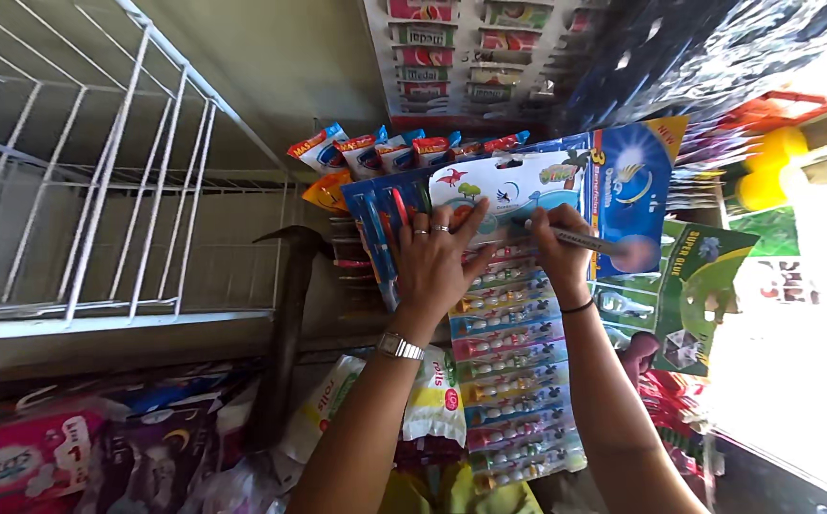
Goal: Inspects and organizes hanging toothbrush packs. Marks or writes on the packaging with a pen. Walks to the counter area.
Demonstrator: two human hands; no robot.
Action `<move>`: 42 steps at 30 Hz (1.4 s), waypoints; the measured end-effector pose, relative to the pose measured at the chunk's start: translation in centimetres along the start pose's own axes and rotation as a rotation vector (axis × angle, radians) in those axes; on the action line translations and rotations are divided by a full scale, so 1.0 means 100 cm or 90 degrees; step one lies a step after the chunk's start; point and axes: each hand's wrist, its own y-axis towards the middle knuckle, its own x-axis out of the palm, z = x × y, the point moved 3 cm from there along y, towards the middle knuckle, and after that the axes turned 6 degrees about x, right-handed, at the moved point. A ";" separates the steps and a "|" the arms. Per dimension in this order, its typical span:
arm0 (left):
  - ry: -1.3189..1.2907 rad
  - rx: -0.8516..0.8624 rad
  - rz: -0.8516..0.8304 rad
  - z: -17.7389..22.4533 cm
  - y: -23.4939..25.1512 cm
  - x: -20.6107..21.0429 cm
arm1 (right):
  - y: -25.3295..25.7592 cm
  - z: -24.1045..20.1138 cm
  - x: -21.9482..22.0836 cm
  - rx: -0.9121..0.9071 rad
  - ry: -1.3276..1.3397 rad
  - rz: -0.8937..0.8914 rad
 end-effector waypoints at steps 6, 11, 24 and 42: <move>0.002 0.003 0.004 0.000 -0.001 0.001 | -0.001 -0.002 0.000 -0.004 -0.013 0.009; 0.005 0.001 0.003 0.000 -0.001 0.000 | -0.002 -0.002 -0.001 0.014 -0.012 0.013; 0.006 0.002 0.010 0.000 0.000 0.001 | 0.003 0.004 -0.001 -0.006 0.022 0.053; -0.027 0.013 0.009 -0.002 -0.001 -0.005 | 0.008 -0.004 -0.043 0.100 0.101 0.040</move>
